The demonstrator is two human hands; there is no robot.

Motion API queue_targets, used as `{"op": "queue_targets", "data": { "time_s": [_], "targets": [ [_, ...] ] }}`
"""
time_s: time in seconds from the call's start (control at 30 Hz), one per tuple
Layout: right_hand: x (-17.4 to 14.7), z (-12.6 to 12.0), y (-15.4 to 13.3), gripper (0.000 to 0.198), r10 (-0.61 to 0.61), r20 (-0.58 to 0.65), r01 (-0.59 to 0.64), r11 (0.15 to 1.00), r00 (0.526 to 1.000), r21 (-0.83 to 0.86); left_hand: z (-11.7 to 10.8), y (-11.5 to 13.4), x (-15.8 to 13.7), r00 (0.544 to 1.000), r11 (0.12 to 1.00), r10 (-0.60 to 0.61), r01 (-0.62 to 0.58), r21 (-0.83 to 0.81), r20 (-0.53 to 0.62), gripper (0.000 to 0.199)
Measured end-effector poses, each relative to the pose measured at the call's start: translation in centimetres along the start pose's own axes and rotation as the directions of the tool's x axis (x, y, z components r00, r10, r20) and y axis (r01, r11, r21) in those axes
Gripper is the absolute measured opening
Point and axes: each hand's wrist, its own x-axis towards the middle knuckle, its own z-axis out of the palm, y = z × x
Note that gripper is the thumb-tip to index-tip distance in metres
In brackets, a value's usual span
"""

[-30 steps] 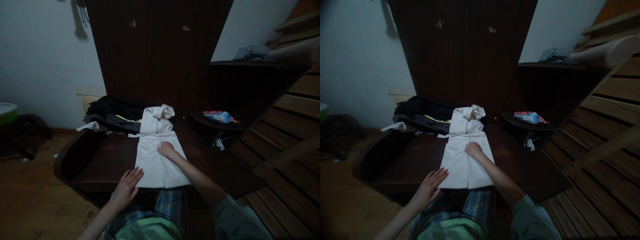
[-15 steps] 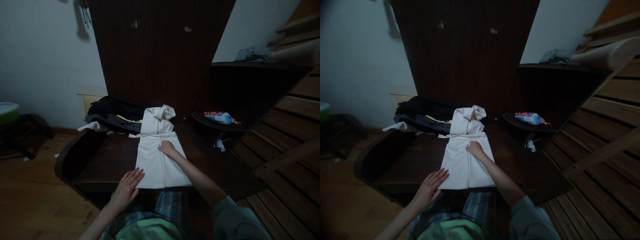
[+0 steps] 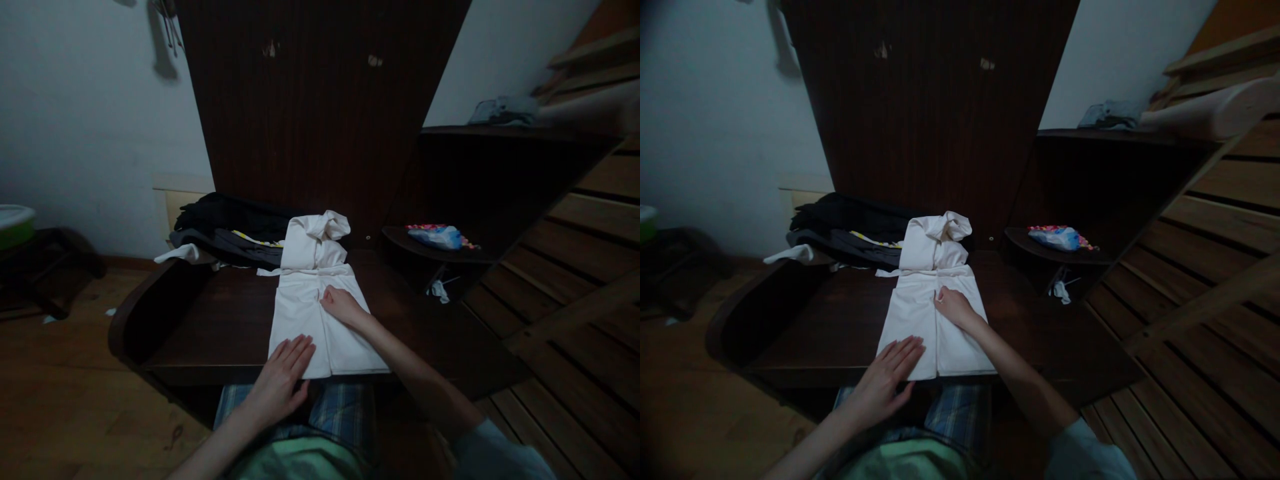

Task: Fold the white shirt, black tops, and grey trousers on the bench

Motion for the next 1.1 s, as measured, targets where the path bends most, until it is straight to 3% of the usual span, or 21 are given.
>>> {"op": "queue_targets", "data": {
  "time_s": [0.13,0.23,0.47,0.63,1.1],
  "targets": [
    [-4.9,-0.8,1.9,0.011,-0.162,-0.081,0.177,0.954,0.983,0.242,0.5,1.2,1.9,0.998,0.998,0.037,-0.035,-0.058,0.042,0.059],
    [-8.6,-0.3,3.6,0.018,-0.239,-0.143,0.271,0.921,0.960,0.278,0.9,1.4,2.5,0.999,0.995,0.037,-0.033,-0.099,0.035,0.055],
    [-12.8,3.5,3.8,0.027,-0.514,-0.252,0.528,0.849,0.819,-0.016,2.1,0.9,2.3,0.998,0.991,0.045,-0.040,-0.131,0.037,0.057],
    [-12.7,5.0,2.8,0.028,-0.605,-0.327,0.571,0.796,0.727,-0.203,1.9,0.8,2.2,0.996,0.987,0.061,-0.050,-0.154,0.069,0.059],
    [-13.2,5.9,3.5,0.032,-0.592,-0.343,0.575,0.802,0.729,-0.163,2.0,1.0,2.1,0.995,0.990,0.062,-0.052,-0.131,0.076,0.060]
  ]
}}
